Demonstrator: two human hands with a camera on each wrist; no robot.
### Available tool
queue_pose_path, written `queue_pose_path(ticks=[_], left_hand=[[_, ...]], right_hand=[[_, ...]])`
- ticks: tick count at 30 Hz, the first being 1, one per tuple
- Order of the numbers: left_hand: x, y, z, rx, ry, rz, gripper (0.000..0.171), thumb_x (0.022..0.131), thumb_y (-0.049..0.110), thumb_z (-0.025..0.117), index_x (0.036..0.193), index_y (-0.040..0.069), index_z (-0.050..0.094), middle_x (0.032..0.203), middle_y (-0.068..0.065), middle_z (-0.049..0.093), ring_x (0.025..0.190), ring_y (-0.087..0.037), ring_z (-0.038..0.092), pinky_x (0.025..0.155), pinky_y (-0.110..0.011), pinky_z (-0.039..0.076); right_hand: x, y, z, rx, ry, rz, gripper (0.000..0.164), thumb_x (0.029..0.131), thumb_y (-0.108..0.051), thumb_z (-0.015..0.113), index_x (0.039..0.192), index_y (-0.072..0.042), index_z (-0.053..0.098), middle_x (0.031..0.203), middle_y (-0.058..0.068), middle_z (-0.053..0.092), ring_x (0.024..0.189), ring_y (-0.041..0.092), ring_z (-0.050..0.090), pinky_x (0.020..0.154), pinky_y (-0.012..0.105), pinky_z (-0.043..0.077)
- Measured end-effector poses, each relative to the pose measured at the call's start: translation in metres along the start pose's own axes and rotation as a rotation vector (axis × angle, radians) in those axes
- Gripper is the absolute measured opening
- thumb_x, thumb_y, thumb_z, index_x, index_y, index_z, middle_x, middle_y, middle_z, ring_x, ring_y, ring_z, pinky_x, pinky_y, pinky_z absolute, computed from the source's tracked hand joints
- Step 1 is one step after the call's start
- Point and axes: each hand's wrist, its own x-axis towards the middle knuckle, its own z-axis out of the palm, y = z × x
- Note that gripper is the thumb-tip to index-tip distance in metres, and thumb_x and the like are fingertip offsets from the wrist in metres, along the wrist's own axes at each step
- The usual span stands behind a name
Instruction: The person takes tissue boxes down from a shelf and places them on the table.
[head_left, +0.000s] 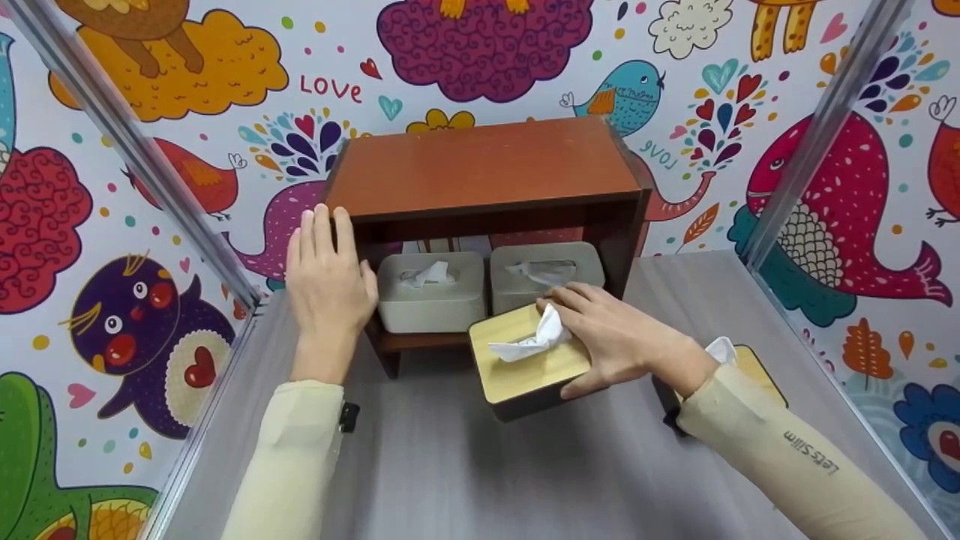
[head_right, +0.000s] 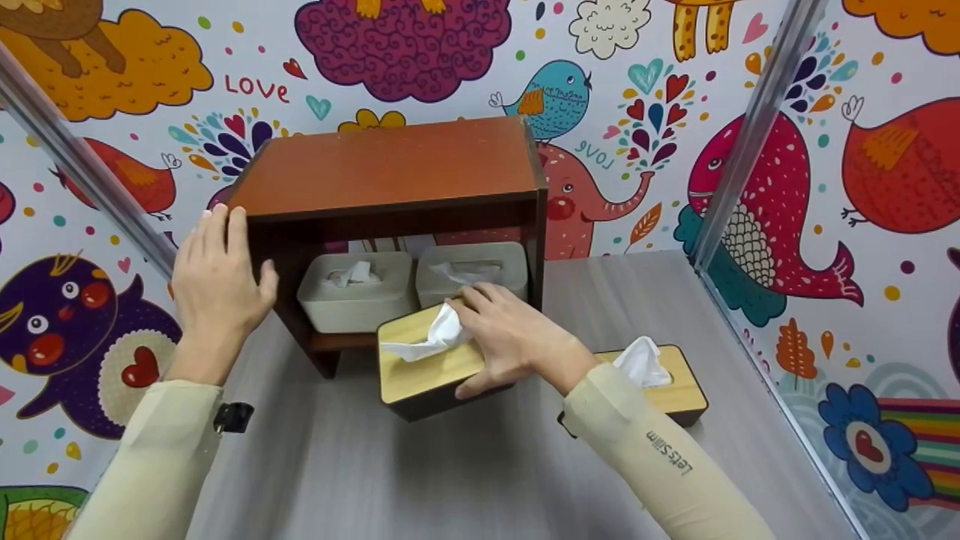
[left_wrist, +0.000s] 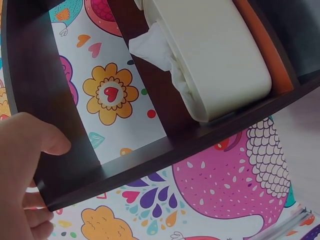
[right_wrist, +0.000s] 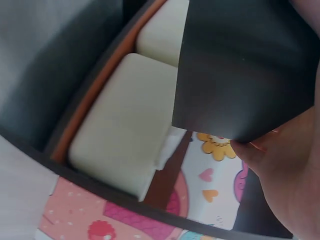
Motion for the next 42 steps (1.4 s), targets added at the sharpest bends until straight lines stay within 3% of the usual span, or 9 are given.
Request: queue_pose_path(ticks=[15, 26, 31, 42], left_hand=[[0.0, 0.0, -0.002, 0.02, 0.002, 0.011, 0.07, 0.087, 0.023, 0.064, 0.147, 0.001, 0.034, 0.152, -0.023, 0.037, 0.143, -0.038, 0.034, 0.121, -0.046, 0.026], [0.0, 0.0, 0.0, 0.021, -0.001, 0.008, 0.072, 0.086, 0.022, 0.065, 0.147, 0.001, 0.033, 0.152, -0.023, 0.037, 0.144, -0.037, 0.033, 0.121, -0.046, 0.026], [0.0, 0.0, 0.001, 0.015, 0.007, 0.01, 0.07, 0.087, 0.022, 0.063, 0.147, 0.001, 0.033, 0.152, -0.023, 0.037, 0.144, -0.037, 0.034, 0.121, -0.046, 0.026], [-0.001, 0.001, 0.001, 0.019, 0.005, 0.004, 0.071, 0.087, 0.022, 0.064, 0.148, 0.002, 0.033, 0.153, -0.022, 0.037, 0.144, -0.037, 0.034, 0.122, -0.045, 0.025]], right_hand=[[-0.034, 0.023, 0.047, 0.067, 0.004, 0.062, 0.114, 0.063, -0.076, 0.069, 0.148, -0.007, 0.038, 0.148, 0.016, 0.043, 0.138, 0.036, 0.037, 0.112, 0.054, 0.036], [-0.054, 0.032, 0.077, 0.106, -0.079, 0.161, 0.116, 0.063, -0.078, 0.067, 0.15, -0.007, 0.037, 0.152, 0.018, 0.038, 0.141, 0.042, 0.033, 0.113, 0.057, 0.034], [-0.063, 0.037, 0.089, 0.085, -0.104, 0.187, 0.118, 0.063, -0.079, 0.066, 0.151, -0.007, 0.035, 0.153, 0.02, 0.038, 0.142, 0.042, 0.033, 0.112, 0.057, 0.034], [-0.083, 0.047, 0.115, 0.059, -0.073, 0.199, 0.117, 0.062, -0.079, 0.067, 0.147, -0.004, 0.04, 0.149, 0.02, 0.042, 0.138, 0.04, 0.037, 0.109, 0.055, 0.039]])
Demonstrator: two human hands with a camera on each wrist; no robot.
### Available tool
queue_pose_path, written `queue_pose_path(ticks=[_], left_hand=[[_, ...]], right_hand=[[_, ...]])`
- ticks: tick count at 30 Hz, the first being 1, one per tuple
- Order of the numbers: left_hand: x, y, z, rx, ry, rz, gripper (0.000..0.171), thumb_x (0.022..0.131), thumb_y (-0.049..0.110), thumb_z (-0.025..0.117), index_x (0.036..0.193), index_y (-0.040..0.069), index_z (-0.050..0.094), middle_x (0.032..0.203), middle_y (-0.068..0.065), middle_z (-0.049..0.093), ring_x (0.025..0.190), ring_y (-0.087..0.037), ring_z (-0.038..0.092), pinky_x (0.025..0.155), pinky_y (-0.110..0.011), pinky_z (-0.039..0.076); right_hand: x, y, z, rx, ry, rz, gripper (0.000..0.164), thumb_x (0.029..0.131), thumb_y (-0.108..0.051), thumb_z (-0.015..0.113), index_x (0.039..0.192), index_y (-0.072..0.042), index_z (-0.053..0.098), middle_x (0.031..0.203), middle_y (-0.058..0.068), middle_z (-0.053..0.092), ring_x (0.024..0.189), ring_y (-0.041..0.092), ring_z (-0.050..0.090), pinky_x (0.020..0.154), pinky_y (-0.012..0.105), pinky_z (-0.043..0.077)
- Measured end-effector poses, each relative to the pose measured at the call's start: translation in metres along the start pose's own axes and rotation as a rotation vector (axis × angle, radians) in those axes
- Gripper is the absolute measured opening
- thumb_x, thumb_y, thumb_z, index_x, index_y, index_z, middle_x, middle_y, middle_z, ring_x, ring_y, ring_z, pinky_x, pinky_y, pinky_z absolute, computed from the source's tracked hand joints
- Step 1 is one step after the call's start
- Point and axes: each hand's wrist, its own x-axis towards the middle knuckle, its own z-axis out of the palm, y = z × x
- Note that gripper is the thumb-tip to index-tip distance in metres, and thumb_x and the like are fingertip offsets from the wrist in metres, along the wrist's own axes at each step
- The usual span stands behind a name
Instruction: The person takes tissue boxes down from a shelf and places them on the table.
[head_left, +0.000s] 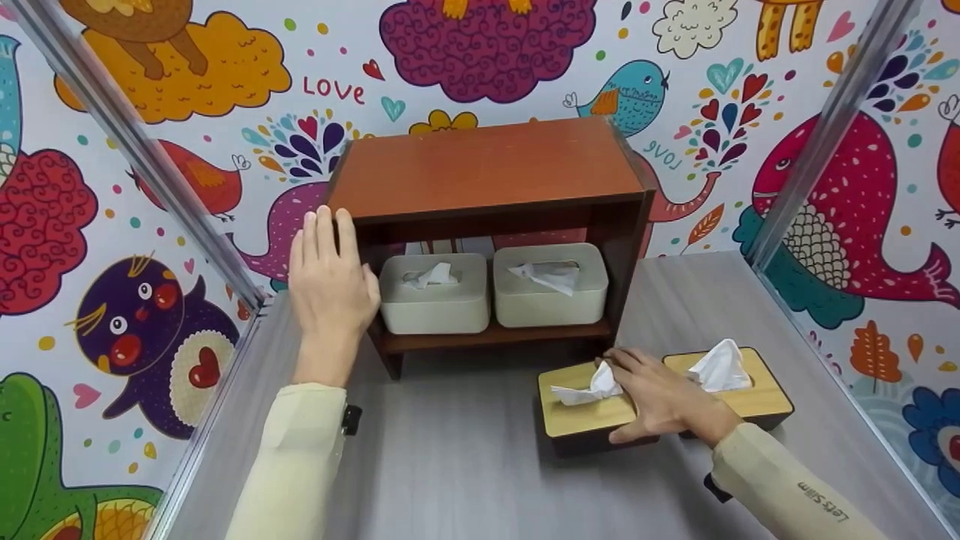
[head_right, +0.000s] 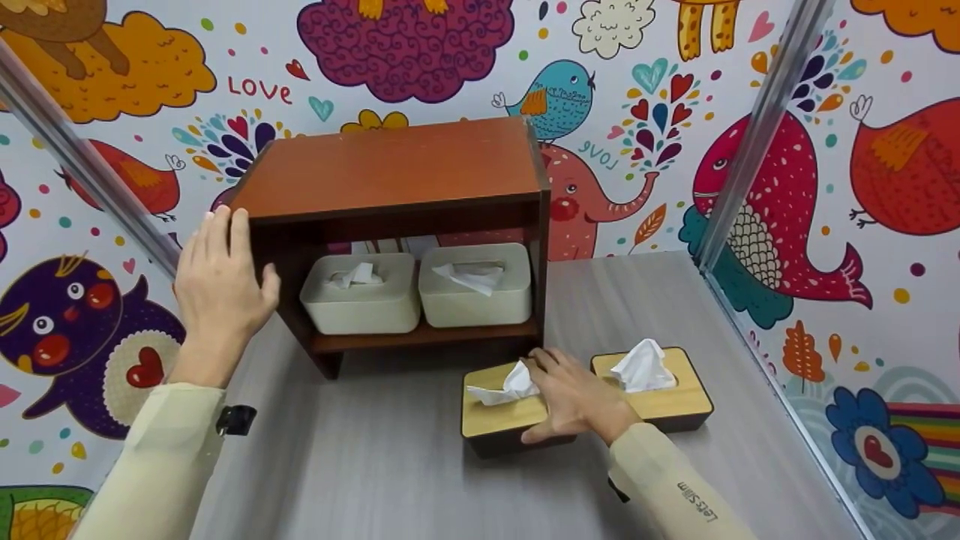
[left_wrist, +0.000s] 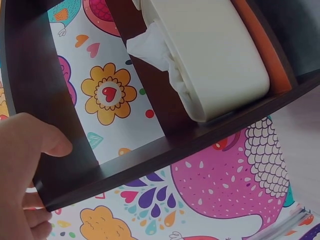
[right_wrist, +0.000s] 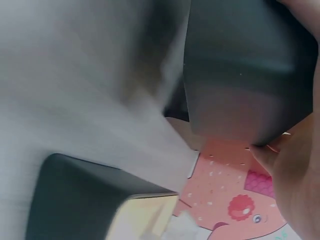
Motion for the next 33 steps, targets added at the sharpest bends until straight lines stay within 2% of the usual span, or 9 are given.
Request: queue_pose_path(ticks=[15, 23, 33], left_hand=[[0.0, 0.0, 0.0, -0.005, -0.009, -0.003, 0.073, 0.086, 0.022, 0.065, 0.148, 0.002, 0.032, 0.154, -0.022, 0.035, 0.145, -0.037, 0.032, 0.122, -0.046, 0.025], [-0.001, 0.0, -0.001, 0.011, -0.016, 0.001, 0.072, 0.087, 0.022, 0.063, 0.149, 0.002, 0.031, 0.154, -0.022, 0.035, 0.145, -0.037, 0.032, 0.122, -0.046, 0.024], [0.0, 0.0, -0.001, 0.017, -0.028, -0.008, 0.075, 0.086, 0.023, 0.065, 0.149, 0.003, 0.031, 0.155, -0.022, 0.034, 0.146, -0.036, 0.031, 0.122, -0.045, 0.024]], right_hand=[[-0.009, 0.016, 0.025, 0.026, 0.03, 0.037, 0.115, 0.062, -0.075, 0.071, 0.143, 0.002, 0.044, 0.146, 0.026, 0.044, 0.135, 0.045, 0.039, 0.109, 0.057, 0.038], [-0.011, 0.019, 0.031, 0.063, 0.009, 0.077, 0.112, 0.062, -0.072, 0.073, 0.144, -0.001, 0.044, 0.148, 0.025, 0.041, 0.138, 0.044, 0.036, 0.111, 0.059, 0.035], [-0.013, 0.022, 0.041, 0.029, 0.016, 0.055, 0.116, 0.058, -0.066, 0.079, 0.146, -0.001, 0.041, 0.148, 0.026, 0.041, 0.138, 0.046, 0.037, 0.11, 0.06, 0.035]])
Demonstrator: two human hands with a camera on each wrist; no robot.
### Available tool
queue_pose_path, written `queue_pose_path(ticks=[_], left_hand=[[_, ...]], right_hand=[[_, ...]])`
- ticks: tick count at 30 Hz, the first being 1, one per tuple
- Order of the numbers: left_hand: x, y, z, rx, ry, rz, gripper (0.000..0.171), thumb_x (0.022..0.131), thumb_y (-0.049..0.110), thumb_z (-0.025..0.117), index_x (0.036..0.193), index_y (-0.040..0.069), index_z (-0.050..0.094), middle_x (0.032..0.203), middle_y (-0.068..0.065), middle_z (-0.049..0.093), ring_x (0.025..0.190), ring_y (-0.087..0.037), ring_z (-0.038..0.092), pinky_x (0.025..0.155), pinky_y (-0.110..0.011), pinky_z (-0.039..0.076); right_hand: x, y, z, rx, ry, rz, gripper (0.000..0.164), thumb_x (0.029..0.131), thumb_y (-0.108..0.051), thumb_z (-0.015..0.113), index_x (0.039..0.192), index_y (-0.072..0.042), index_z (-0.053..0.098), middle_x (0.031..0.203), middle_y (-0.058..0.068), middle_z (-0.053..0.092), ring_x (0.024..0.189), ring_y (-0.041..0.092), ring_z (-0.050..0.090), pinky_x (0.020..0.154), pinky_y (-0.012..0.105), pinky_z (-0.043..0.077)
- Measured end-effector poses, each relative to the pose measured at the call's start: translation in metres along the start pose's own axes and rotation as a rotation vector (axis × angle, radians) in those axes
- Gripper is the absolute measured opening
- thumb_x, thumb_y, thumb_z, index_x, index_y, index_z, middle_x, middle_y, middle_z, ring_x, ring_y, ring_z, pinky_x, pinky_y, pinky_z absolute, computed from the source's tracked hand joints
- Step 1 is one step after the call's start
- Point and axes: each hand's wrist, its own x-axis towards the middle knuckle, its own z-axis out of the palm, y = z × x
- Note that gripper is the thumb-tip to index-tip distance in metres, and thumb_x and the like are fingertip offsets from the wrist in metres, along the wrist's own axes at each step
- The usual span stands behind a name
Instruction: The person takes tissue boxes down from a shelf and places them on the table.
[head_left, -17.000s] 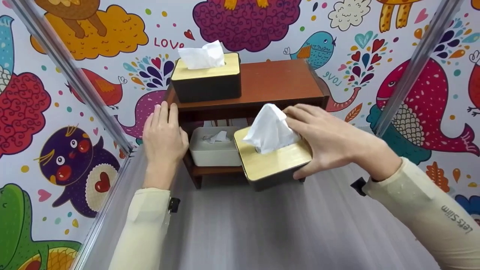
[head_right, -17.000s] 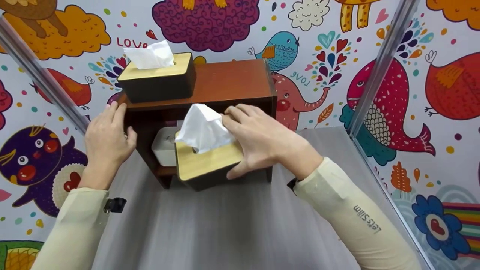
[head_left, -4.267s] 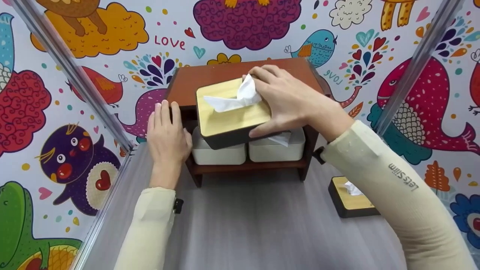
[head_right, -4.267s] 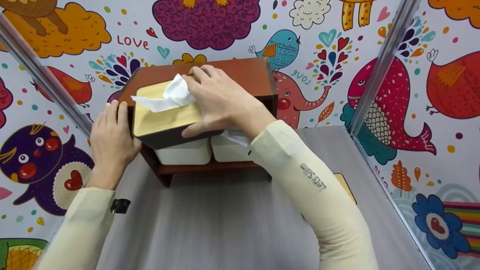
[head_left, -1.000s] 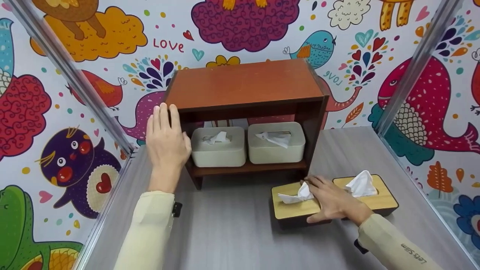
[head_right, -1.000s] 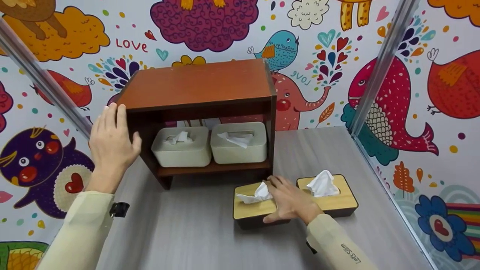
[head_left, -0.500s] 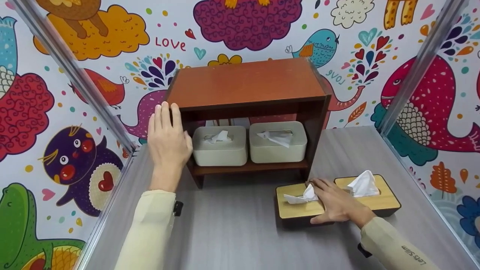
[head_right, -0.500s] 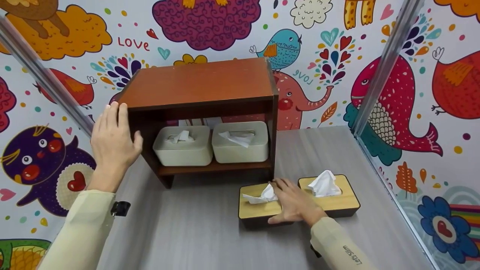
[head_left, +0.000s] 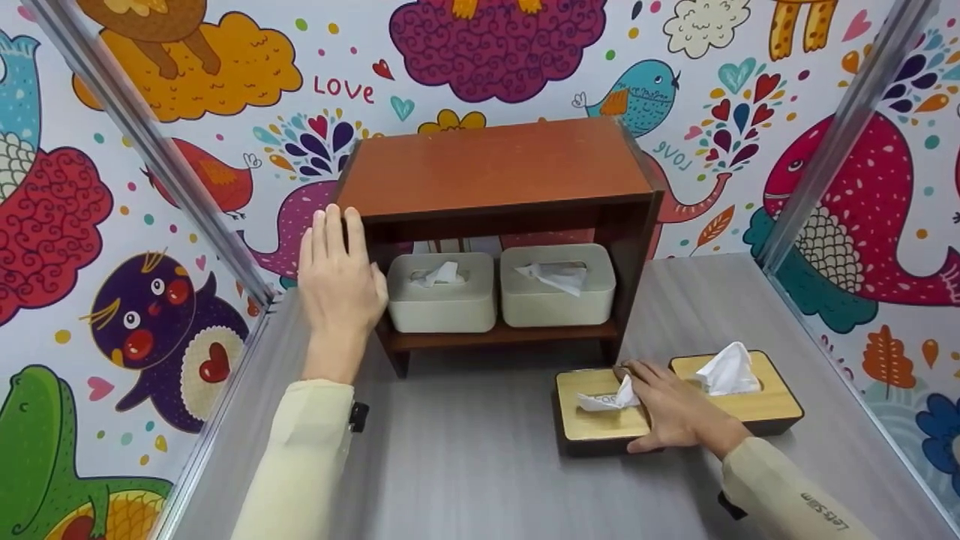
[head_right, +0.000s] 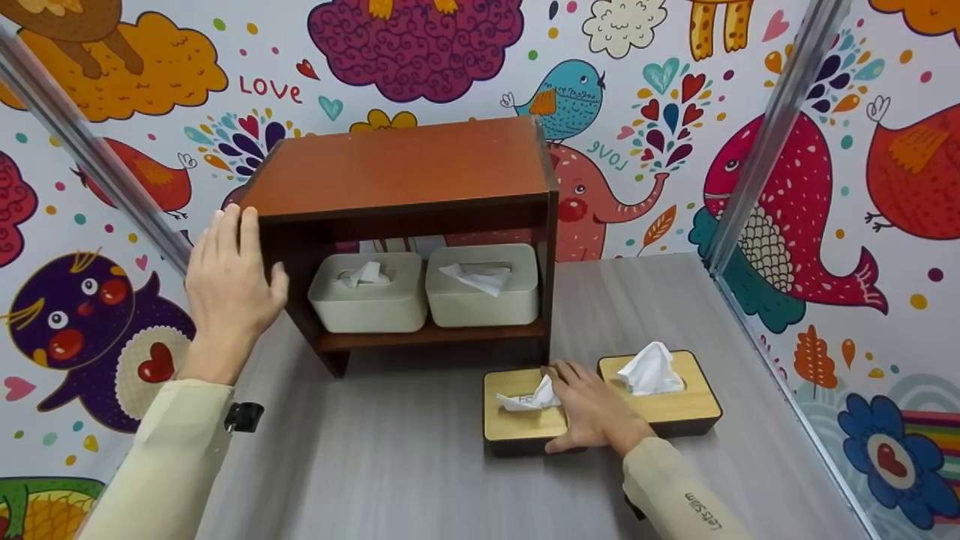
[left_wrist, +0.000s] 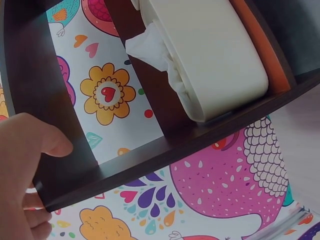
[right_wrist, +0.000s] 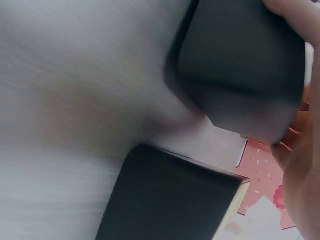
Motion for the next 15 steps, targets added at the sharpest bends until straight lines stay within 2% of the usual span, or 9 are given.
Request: queue_pose_path(ticks=[4, 15], left_hand=[[0.0, 0.0009, 0.0008, -0.005, 0.004, 0.003, 0.074, 0.086, 0.023, 0.065, 0.149, 0.003, 0.031, 0.154, -0.022, 0.035, 0.145, -0.036, 0.032, 0.122, -0.045, 0.024], [-0.0003, 0.0001, 0.0008, -0.014, 0.016, -0.001, 0.073, 0.086, 0.022, 0.065, 0.148, 0.002, 0.033, 0.154, -0.022, 0.036, 0.145, -0.037, 0.033, 0.122, -0.046, 0.025]], right_hand=[[-0.0026, 0.0023, 0.0043, -0.011, -0.007, -0.001, 0.118, 0.056, -0.065, 0.08, 0.146, 0.0, 0.04, 0.147, 0.026, 0.042, 0.137, 0.046, 0.039, 0.109, 0.059, 0.037], [-0.0008, 0.0035, 0.0047, 0.049, -0.027, 0.01, 0.118, 0.057, -0.06, 0.083, 0.146, 0.001, 0.036, 0.149, 0.027, 0.038, 0.139, 0.045, 0.035, 0.111, 0.06, 0.034]])
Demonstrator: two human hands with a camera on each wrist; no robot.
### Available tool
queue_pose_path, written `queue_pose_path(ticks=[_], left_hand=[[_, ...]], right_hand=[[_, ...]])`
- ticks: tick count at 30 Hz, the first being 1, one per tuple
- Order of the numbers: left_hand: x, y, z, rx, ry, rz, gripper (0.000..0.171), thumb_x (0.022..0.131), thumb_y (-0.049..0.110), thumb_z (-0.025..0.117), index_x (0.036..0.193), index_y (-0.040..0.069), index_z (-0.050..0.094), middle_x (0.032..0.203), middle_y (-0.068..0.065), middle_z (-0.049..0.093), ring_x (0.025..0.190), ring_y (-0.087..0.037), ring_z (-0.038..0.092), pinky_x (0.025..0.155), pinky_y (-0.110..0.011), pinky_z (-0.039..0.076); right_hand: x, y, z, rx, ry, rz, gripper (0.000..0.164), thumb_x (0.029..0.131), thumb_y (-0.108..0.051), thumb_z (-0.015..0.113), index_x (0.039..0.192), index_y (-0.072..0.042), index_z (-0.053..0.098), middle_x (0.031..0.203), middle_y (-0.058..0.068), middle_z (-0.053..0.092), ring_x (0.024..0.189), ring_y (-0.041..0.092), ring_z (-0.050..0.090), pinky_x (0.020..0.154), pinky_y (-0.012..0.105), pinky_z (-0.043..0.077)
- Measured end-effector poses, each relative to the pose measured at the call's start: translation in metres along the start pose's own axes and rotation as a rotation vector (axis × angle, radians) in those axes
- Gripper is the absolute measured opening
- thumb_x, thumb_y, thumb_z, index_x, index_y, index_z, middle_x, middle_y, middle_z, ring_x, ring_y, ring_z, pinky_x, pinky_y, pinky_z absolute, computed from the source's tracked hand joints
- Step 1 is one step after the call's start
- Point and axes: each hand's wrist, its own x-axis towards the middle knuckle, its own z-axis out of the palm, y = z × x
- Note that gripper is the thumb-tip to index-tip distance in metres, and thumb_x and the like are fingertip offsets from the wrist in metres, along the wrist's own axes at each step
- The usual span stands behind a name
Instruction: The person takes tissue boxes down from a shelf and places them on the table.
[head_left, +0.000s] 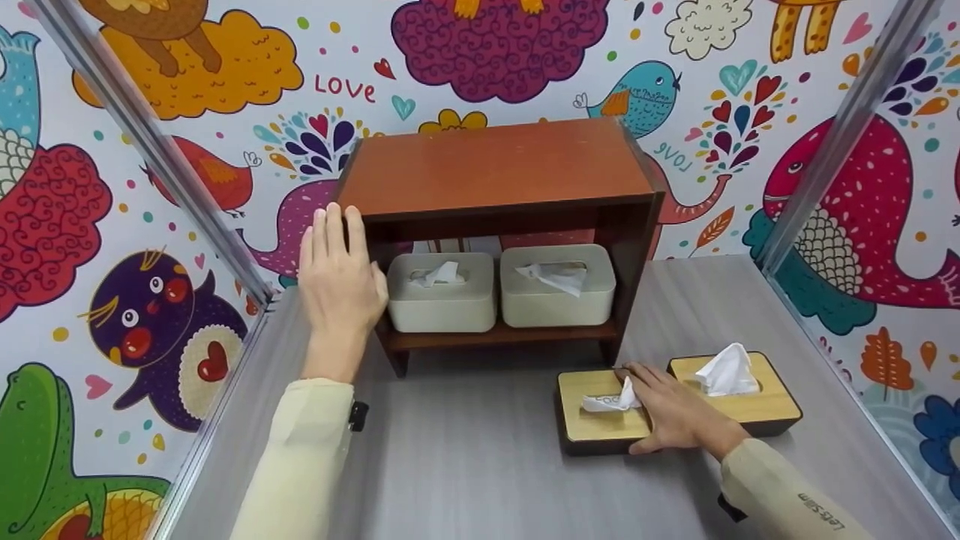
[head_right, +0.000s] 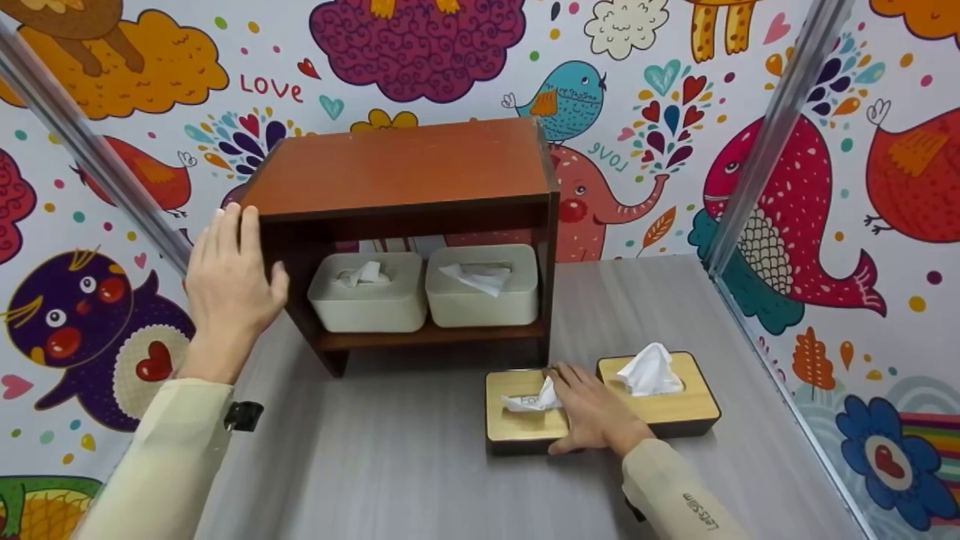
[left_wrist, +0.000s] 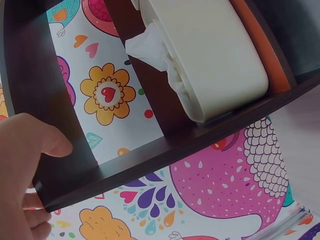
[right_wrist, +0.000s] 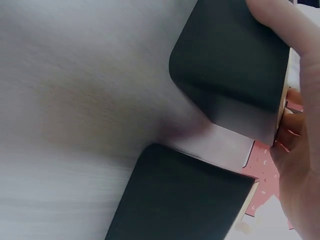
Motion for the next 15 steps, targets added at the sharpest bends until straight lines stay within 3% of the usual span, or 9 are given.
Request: queue_pose_path(ticks=[15], left_hand=[[-0.0002, 0.0, 0.0, 0.0, -0.002, 0.002, 0.074, 0.086, 0.022, 0.065, 0.149, 0.003, 0.031, 0.155, -0.022, 0.034, 0.145, -0.037, 0.031, 0.122, -0.046, 0.025]], right_hand=[[0.002, 0.0029, -0.0026, 0.04, -0.046, 0.022, 0.119, 0.057, -0.055, 0.087, 0.148, 0.001, 0.033, 0.153, 0.027, 0.033, 0.142, 0.047, 0.03, 0.112, 0.061, 0.031]])
